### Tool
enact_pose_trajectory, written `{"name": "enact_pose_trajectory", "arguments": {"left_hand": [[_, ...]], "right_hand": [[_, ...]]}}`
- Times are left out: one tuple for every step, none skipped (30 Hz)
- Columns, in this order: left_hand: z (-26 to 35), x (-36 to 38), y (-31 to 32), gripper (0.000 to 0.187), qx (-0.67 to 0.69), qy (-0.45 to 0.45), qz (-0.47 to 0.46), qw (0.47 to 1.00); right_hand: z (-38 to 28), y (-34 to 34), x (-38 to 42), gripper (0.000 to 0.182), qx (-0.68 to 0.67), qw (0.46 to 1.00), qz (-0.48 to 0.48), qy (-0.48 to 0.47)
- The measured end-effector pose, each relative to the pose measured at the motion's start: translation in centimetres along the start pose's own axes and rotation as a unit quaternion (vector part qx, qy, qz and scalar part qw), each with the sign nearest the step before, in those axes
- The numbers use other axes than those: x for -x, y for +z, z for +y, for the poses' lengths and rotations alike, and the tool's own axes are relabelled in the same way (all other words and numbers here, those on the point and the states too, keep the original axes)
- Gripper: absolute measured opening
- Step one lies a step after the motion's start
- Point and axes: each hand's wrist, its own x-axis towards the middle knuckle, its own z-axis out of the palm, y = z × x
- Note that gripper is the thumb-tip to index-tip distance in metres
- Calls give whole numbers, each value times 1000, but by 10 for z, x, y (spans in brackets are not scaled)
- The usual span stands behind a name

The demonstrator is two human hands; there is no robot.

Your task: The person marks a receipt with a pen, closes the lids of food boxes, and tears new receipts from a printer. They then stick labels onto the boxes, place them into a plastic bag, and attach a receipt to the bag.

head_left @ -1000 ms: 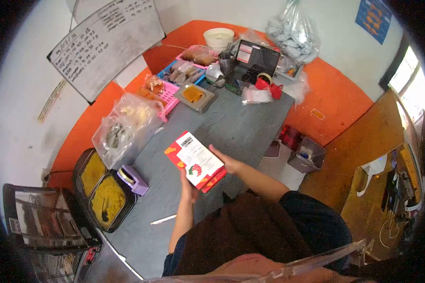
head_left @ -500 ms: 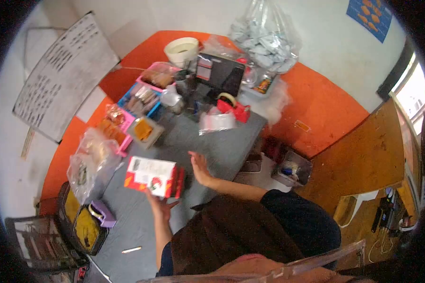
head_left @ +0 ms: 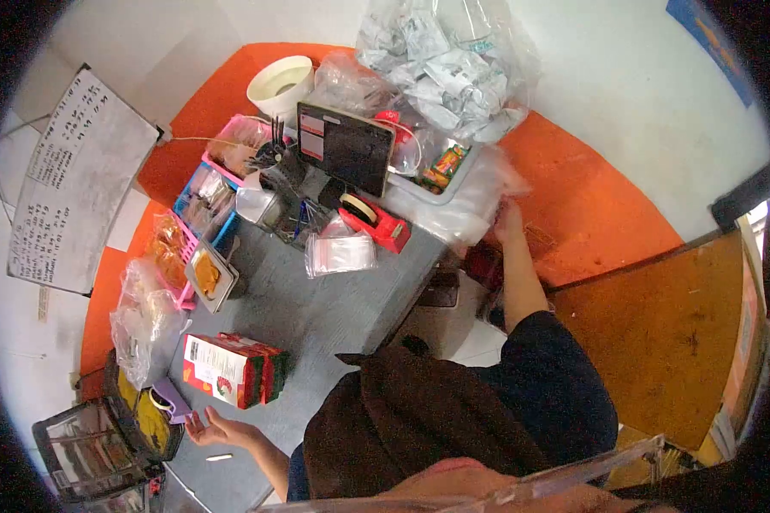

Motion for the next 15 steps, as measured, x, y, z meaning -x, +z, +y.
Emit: {"name": "enact_pose_trajectory", "arguments": {"left_hand": [[2, 2, 0, 48, -1, 3, 4, 1000], [2, 5, 0, 48, -3, -8, -4, 1000], [0, 7, 0, 48, -4, -19, -10, 1000], [-2, 10, 2, 48, -4, -17, -2, 1000], [-4, 13, 4, 49, -1, -37, -15, 999], [-4, 15, 3, 50, 1, -59, -18, 998], [15, 18, 8, 49, 3, -65, -12, 998], [17, 18, 7, 49, 41, -79, -12, 996], [12, 18, 3, 51, -6, -39, -22, 999], [15, 18, 0, 53, 10, -39, -23, 999], [10, 18, -6, 55, 31, -13, -21, 999], [11, 17, -14, 57, 15, 2, -20, 1000], [15, 16, -19, 57, 9, 39, -8, 999], [17, 17, -29, 58, -40, 39, -3, 998], [14, 18, -37, 56, -42, 55, 13, 998]], "right_hand": [[4, -8, -9, 30, -3, 1000, -3, 2], [9, -19, -20, 31, -69, 995, -68, -15], [16, -31, -34, 32, -135, 981, -132, -33], [25, -42, -43, 32, -137, 980, -140, -30], [35, -49, -51, 35, -101, 989, -104, 21], [43, -42, -60, 38, -62, 992, -76, 74], [42, -12, -53, 38, -57, 989, -106, 87], [53, 21, -63, 38, -41, 985, -134, 97], [72, 62, -72, 39, -22, 979, -171, 111], [89, 108, -64, 39, -3, 968, -214, 129], [112, 159, -57, 39, 17, 953, -261, 149], [138, 209, -40, 39, 36, 934, -309, 172], [174, 260, -26, 39, 52, 911, -359, 194], [207, 304, -4, 40, 68, 886, -405, 214], [236, 342, 26, 40, 82, 859, -449, 233]]}}
